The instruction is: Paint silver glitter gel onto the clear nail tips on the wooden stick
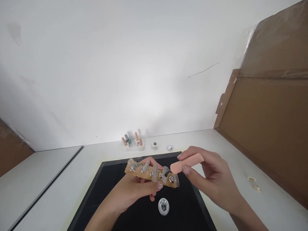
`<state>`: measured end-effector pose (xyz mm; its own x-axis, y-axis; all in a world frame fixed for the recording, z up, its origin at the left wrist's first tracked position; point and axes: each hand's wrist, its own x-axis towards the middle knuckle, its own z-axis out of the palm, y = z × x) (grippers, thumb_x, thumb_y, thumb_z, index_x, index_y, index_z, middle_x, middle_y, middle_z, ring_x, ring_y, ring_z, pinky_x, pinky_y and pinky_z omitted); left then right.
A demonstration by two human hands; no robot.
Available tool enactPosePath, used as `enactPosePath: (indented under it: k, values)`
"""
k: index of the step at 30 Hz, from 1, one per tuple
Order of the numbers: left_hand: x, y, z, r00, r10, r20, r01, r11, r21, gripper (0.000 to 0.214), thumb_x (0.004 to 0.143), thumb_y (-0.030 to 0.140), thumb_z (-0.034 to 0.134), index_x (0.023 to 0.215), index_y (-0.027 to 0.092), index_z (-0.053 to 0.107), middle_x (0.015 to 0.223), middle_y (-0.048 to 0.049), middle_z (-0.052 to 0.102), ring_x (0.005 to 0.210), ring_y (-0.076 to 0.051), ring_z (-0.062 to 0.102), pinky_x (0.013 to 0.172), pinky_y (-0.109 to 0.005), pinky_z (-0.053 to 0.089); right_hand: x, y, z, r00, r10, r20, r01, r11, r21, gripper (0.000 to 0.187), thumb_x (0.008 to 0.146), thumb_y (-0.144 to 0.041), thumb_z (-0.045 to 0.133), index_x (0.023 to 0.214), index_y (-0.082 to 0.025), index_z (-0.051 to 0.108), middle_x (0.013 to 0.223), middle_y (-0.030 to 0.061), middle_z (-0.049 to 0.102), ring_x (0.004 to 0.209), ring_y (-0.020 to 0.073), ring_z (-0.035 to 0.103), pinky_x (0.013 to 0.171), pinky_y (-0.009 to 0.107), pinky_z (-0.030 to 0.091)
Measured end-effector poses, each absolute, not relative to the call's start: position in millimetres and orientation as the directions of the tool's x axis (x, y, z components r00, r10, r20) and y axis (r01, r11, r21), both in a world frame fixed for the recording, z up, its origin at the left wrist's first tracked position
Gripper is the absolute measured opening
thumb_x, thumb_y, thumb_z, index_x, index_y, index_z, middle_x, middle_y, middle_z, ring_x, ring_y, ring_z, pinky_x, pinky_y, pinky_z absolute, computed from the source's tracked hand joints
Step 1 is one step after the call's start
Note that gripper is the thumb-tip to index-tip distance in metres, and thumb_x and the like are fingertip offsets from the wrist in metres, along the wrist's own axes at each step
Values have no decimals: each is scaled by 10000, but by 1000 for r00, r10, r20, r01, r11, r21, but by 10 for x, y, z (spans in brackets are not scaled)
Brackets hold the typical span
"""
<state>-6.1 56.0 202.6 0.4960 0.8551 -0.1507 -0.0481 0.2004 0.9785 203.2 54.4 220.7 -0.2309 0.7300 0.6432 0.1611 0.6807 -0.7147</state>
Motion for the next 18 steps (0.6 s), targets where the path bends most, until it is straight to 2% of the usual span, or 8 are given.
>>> enactPosePath:
  k: [4, 10, 18]
  values:
    - [-64, 550, 2018, 500, 854, -144, -56, 198, 979, 283, 719, 295, 757, 880, 177, 557, 694, 36, 575, 596, -83, 498, 536, -211, 466, 2026, 557, 2218, -224, 722, 655, 178, 691, -701, 145, 818, -130, 605, 715, -230, 627, 755, -15, 660, 601, 109, 572, 510, 212, 464]
    - [-77, 564, 1976, 497, 859, -120, -66, 176, 982, 290, 716, 277, 762, 895, 176, 558, 700, 30, 582, 596, -84, 496, 526, -207, 470, 2044, 562, 2170, -161, 708, 687, 187, 706, -684, 113, 830, -135, 595, 791, -234, 632, 718, -15, 659, 631, 123, 587, 532, 224, 468]
    - [-68, 595, 1992, 513, 850, -120, -77, 185, 980, 290, 708, 282, 769, 882, 174, 563, 678, 39, 562, 598, -82, 493, 517, -194, 461, 2031, 542, 2161, -205, 674, 709, 114, 736, -667, 130, 829, -125, 597, 861, -251, 605, 650, -34, 597, 550, 110, 542, 504, 229, 455]
